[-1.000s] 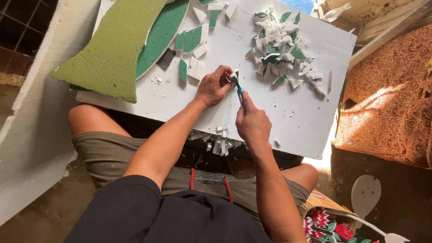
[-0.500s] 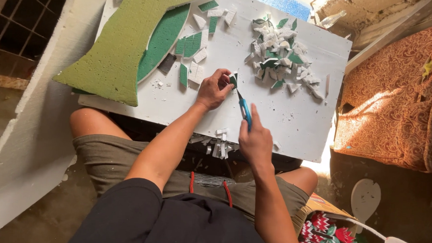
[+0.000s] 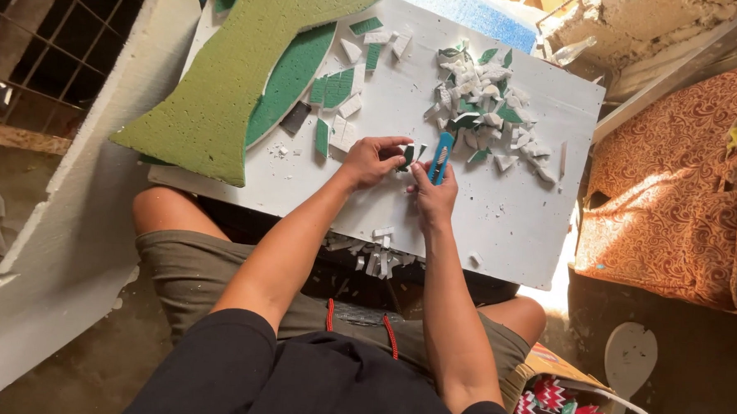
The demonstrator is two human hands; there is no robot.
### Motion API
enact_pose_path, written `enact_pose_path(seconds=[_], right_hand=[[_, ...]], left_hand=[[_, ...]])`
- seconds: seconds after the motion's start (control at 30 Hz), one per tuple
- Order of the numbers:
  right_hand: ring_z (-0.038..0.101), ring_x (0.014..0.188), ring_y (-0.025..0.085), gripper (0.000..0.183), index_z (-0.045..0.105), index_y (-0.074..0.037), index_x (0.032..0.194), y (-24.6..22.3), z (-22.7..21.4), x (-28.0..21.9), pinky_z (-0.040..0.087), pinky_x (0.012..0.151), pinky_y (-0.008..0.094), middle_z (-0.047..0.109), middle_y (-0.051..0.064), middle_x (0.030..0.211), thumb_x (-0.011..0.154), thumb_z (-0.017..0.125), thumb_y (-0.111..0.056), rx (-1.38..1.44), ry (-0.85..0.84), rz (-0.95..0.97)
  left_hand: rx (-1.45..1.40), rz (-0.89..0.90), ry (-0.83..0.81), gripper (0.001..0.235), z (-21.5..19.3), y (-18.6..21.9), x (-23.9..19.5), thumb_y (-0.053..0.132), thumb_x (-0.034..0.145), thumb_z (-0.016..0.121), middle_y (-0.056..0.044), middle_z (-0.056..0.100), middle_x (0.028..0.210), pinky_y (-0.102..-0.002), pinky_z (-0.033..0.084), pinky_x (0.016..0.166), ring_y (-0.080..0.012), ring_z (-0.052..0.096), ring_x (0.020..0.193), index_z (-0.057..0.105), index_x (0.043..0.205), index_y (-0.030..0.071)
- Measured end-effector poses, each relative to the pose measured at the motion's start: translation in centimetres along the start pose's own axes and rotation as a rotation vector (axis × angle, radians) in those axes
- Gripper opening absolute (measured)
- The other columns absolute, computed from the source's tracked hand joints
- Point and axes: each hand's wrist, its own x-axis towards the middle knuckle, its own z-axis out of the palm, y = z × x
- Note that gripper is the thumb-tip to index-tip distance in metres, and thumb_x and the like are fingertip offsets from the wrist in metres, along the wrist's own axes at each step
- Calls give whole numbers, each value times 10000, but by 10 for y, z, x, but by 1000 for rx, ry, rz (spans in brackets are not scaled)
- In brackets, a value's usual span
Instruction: Cutting small pieces of green and white foam using a utility knife on a white board.
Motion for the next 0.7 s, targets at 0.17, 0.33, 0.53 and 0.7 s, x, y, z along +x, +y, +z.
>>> enact_pose_path(seconds=[0.17,0.33,0.53,0.7], right_hand=[[667,476,168,251,551,-100,1025,-4,-19,-28,433,372,195,747,138,920,917,770,-157,-42,170,-93],[652,390,277,287,588,-20,934,-26,-35,-139,471,338,315,709,225,671,892,806,-202,-254,-160,29],[651,403,187,215,571,-80,1067,-4,-52,-140,498,378,285,763,181,803,1018,626,-282,-273,-81,75],[587,553,261,487,368,-33,1520,-49,-5,-130,524,610,414,669,166,761,1051,379,-164,-574,-104,-174]], left_hand=[[-7,-8,50,436,1,-22,13,248,896,793,-71,794,1068,-396,593,944,-255,758,1028,705,1322,266],[-11,-54,60,465,-3,-23,18,262,905,795,-62,791,1089,-392,591,940,-243,759,1028,677,1354,288],[-35,-81,82,396,-2,2,9,219,863,825,-88,790,1043,-371,598,877,-238,764,984,712,1237,282],[-59,-100,131,297,8,-12,18,221,833,843,-64,800,985,-337,600,845,-200,763,934,774,1120,251]])
